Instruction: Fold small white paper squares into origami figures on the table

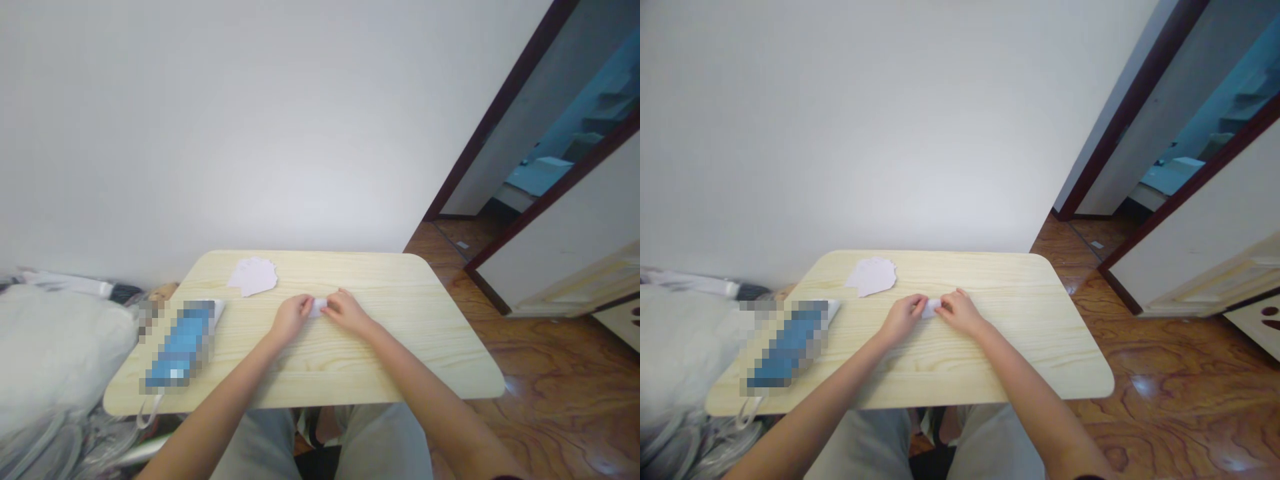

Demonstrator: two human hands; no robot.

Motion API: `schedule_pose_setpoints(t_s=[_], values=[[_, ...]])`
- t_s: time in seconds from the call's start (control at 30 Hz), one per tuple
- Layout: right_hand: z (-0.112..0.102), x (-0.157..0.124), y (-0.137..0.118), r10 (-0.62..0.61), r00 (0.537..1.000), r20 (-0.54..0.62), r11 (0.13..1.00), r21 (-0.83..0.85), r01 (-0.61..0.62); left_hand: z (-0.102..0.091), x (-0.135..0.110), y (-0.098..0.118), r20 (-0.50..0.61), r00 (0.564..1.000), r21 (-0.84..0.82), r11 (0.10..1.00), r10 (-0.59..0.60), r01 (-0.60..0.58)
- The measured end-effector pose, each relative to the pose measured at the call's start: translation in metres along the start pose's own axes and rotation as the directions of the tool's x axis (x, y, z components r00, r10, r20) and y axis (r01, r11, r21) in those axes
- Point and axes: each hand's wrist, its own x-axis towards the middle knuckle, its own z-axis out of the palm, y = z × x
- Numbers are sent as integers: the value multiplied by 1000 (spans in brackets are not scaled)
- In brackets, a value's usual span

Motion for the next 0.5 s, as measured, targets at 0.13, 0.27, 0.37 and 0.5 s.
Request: schedule_pose_setpoints(t_s=[0.13,0.27,0.37,0.5], values=[[-3,7,-7,255,962,95,967,-6,-255,7,1,-6,-36,994,-218,972,-100,90],[-10,13,-10,381,908,174,924,-109,-367,10,-6,-9,-176,983,-16,999,48,-52],[-14,17,-11,420,883,209,904,-178,-388,11,-14,-7,-57,979,189,965,195,-181],[-16,19,-12,433,876,211,889,-258,-378,16,-21,-4,60,968,333,910,242,-248]])
